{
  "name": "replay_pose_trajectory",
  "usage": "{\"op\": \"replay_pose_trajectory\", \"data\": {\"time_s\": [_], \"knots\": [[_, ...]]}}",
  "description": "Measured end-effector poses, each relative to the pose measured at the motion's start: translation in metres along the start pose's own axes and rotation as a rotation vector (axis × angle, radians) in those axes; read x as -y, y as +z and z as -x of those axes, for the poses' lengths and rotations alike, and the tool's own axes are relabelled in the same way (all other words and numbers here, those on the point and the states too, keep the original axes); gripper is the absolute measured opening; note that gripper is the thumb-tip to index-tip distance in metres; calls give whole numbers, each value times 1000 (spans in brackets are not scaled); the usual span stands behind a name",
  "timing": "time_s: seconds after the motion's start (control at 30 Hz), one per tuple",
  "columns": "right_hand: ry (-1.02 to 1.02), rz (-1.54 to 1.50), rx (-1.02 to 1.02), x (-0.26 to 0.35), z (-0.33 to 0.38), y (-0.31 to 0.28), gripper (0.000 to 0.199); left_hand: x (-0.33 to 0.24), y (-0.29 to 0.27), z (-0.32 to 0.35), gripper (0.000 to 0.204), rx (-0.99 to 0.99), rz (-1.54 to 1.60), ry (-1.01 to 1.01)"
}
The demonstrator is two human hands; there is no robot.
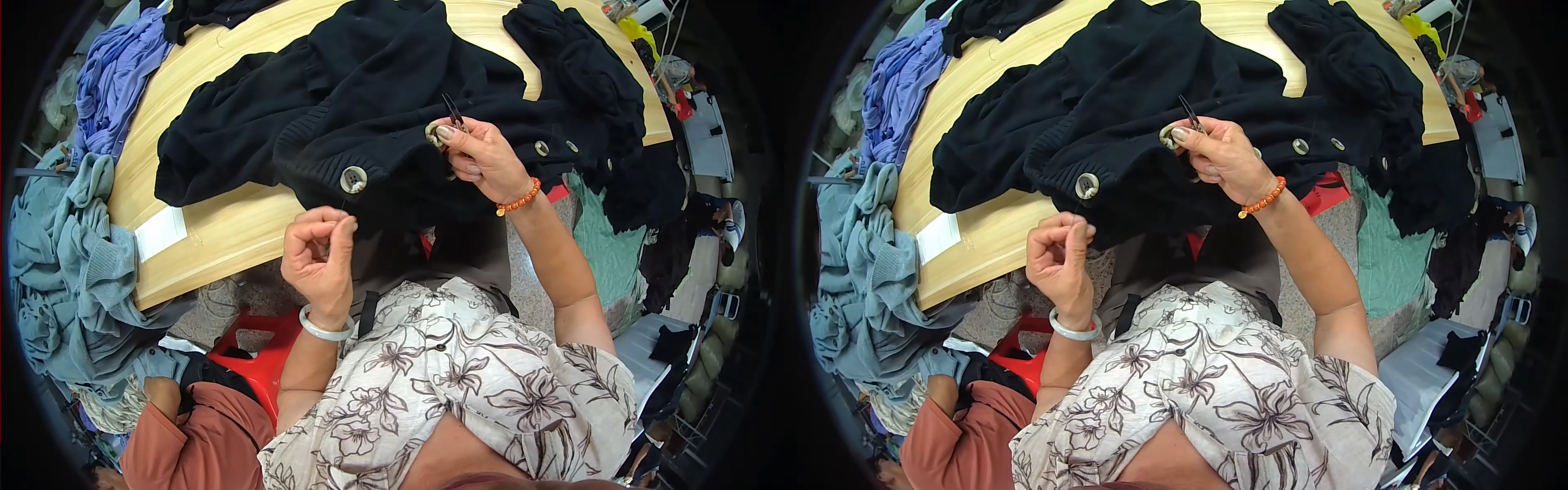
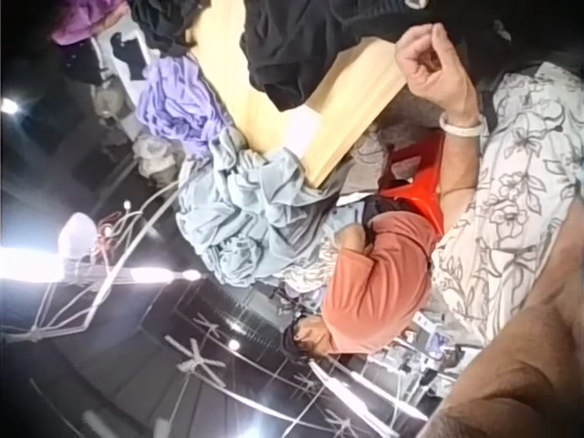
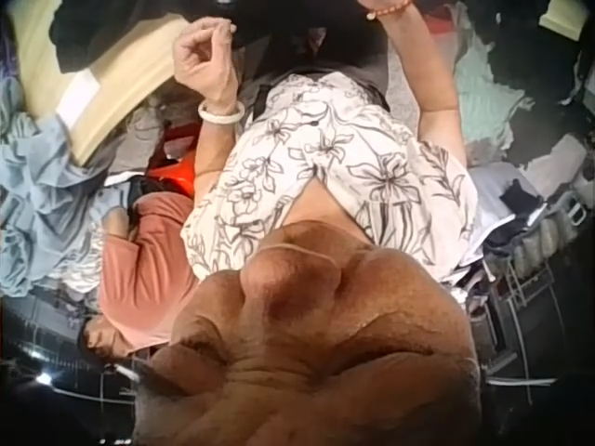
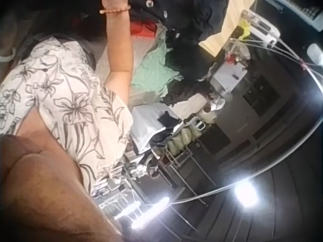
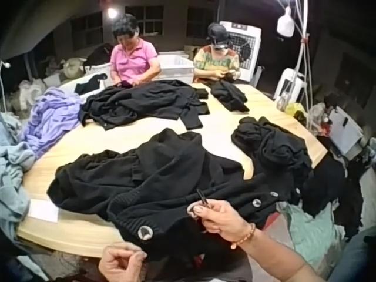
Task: Trimming excess threads and removing metal eyelets/buttons from black garments in a factory setting.
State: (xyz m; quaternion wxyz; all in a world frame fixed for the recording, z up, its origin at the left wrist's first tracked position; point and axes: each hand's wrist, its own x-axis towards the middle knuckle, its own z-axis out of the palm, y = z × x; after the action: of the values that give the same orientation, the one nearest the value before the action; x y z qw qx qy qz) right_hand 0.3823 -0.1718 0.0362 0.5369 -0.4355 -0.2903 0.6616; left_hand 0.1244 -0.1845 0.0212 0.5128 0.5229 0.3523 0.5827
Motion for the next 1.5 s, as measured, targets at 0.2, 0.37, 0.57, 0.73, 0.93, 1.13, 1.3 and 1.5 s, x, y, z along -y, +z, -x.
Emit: {"op": "replay_pose_trajectory", "data": {"time_s": [0.2, 0.37, 0.57, 0.73, 0.93, 1.13, 1.3, 1.5], "knots": [[-11, 18, -9, -2, 2, -2, 17, 3, 13, -11, 45, -9, 30, -27], [-3, 54, -12, -2, 5, 0, 17, 2, 12, -10, 31, -39, -77, -17], [-36, 91, 14, -3, 10, 2, 18, 3, 2, -6, 18, -40, -127, -9], [-67, 229, -9, -3, 17, 7, 18, -6, -6, 2, 9, -26, -38, -205], [-365, 605, -46, -13, 25, 19, 26, -15, -17, 11, 11, 54, 126, -336], [-615, 1301, -102, 18, 63, 77, 36, -17, -30, 18, 12, 36, 100, -392], [-719, 1498, 109, -8, 49, 93, 25, -20, -34, 22, 12, 36, 116, -403], [-676, 1600, 272, -23, 31, 100, 23, -18, -35, 25, 12, 22, 109, -394]]}}
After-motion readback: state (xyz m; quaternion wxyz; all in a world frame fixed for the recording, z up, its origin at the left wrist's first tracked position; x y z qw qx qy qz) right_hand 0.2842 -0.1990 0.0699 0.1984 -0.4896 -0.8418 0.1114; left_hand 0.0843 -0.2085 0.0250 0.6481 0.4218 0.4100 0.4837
